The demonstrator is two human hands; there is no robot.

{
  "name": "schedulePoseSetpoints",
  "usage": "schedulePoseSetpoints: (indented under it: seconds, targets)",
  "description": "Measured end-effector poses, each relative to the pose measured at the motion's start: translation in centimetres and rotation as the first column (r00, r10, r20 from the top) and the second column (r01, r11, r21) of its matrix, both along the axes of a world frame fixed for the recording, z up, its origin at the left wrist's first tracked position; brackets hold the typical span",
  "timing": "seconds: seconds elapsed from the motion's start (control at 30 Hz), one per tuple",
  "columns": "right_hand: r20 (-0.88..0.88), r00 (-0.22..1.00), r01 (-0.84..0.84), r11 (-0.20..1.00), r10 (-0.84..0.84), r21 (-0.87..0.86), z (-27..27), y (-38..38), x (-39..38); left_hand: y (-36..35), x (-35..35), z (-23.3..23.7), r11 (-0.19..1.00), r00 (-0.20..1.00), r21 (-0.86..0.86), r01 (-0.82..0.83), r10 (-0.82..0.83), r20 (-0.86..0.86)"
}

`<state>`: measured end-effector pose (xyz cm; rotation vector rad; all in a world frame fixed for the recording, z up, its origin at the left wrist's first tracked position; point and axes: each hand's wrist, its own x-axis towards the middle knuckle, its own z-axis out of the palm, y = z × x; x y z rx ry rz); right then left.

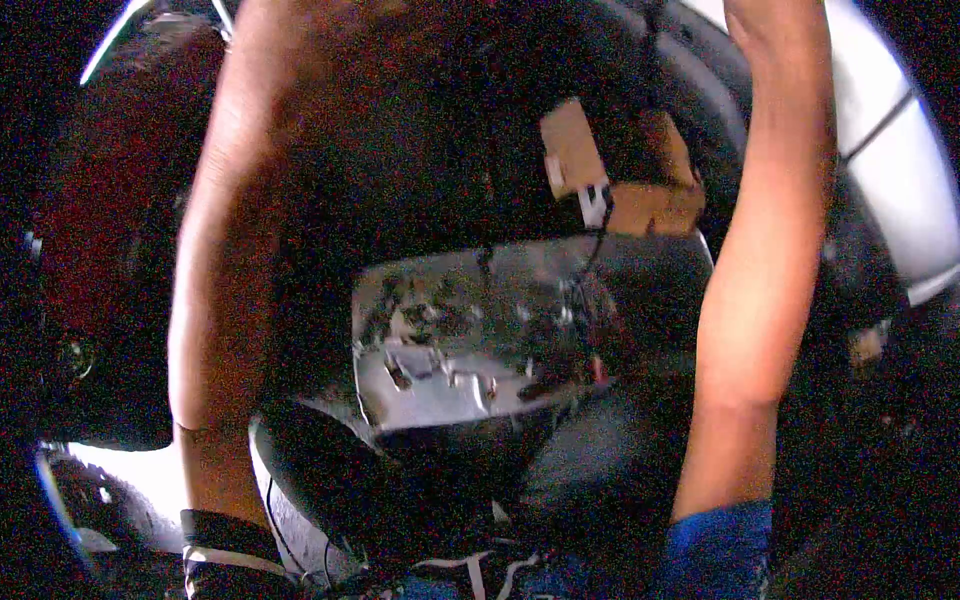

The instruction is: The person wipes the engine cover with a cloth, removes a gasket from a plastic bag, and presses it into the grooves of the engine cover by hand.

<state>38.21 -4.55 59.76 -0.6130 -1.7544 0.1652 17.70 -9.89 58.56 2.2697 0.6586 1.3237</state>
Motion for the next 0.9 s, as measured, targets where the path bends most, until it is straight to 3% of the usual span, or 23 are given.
schedulePoseSetpoints:
  seconds: [0.1,0.2,0.27,0.33,0.43,0.6,0.9]
  targets:
    - [-0.025,0.998,0.056,0.998,-0.056,-0.007,-4.2,3.6,1.9,2.2,2.5,-3.8,0.99,0.984,0.052,-0.128,0.133,-0.115]
    - [-0.048,0.996,0.076,0.997,-0.077,-0.026,-7.0,5.0,3.9,3.6,4.0,-7.9,0.992,1.0,0.128,-0.011,0.014,-0.025]
    - [-0.066,0.992,0.101,0.993,-0.104,-0.053,-8.3,5.5,4.7,4.4,4.9,-10.5,0.948,0.999,0.318,-0.018,0.028,-0.025]
    - [-0.059,0.99,0.127,0.99,-0.131,-0.063,-8.5,5.7,5.0,4.9,5.9,-11.8,0.952,0.995,0.305,0.008,0.023,-0.1]
    - [0.047,0.998,0.044,0.998,-0.042,-0.04,-9.0,4.9,5.6,5.2,7.9,-12.6,0.951,0.975,0.301,0.067,0.001,-0.22]
    - [0.044,0.992,0.124,0.99,-0.121,-0.063,-10.1,6.0,6.7,5.9,10.5,-13.8,0.953,0.942,0.272,0.133,-0.036,-0.335]
    - [0.101,0.986,0.149,0.979,-0.135,-0.138,-12.4,8.9,5.6,6.7,8.0,-12.2,0.972,0.92,0.193,0.137,-0.052,-0.388]
